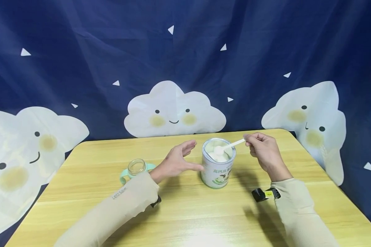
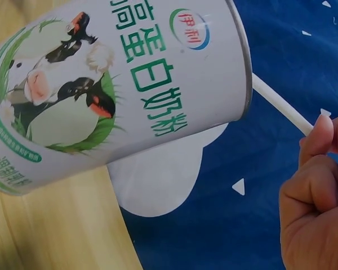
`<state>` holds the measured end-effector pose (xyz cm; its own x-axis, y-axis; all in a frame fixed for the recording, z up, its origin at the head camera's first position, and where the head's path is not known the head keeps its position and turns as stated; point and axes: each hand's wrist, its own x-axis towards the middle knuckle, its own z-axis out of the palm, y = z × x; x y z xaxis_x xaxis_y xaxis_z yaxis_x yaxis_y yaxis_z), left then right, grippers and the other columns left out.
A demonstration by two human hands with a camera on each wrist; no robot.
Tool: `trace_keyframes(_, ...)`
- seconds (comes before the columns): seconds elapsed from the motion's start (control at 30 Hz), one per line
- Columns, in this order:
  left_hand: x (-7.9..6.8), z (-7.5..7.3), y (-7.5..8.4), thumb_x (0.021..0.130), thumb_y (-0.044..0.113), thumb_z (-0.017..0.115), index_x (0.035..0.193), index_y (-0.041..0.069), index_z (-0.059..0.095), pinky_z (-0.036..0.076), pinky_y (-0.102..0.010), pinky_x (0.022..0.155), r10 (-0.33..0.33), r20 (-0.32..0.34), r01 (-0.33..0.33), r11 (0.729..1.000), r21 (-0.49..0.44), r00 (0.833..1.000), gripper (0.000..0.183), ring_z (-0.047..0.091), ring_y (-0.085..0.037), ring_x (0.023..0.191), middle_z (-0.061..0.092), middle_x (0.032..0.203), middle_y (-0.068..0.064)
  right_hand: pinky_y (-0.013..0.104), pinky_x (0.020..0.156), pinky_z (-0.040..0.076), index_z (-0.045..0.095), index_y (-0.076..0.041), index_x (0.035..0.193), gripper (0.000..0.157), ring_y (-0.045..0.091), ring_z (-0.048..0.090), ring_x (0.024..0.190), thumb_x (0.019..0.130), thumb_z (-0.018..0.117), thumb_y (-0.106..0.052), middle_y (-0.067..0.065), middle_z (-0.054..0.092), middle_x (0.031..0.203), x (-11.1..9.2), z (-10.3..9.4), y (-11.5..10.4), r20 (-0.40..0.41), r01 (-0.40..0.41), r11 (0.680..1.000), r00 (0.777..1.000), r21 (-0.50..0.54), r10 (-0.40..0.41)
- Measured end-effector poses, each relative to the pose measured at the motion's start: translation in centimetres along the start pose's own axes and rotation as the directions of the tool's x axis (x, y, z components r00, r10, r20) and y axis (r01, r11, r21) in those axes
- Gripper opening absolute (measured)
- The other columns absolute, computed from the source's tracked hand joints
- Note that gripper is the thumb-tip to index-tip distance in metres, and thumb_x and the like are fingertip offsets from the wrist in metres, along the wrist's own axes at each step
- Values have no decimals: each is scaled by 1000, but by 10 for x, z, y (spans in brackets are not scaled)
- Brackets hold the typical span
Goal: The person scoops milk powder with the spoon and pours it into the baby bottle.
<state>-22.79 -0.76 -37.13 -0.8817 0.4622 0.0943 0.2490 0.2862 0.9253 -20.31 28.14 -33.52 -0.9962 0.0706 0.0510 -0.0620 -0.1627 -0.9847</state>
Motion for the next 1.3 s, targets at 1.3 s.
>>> trace_keyframes(1.3,-48,-107,13,76,13,89,151,0,37,36,-35,115,24,-58,-25,999,-21,998,92,42,-24,140,45,152,-11,15,43,20,59,-11,66,35,2,34,48,100,57,-4,-3,54,63,6,54,-10,10,52,984,998,172,-54)
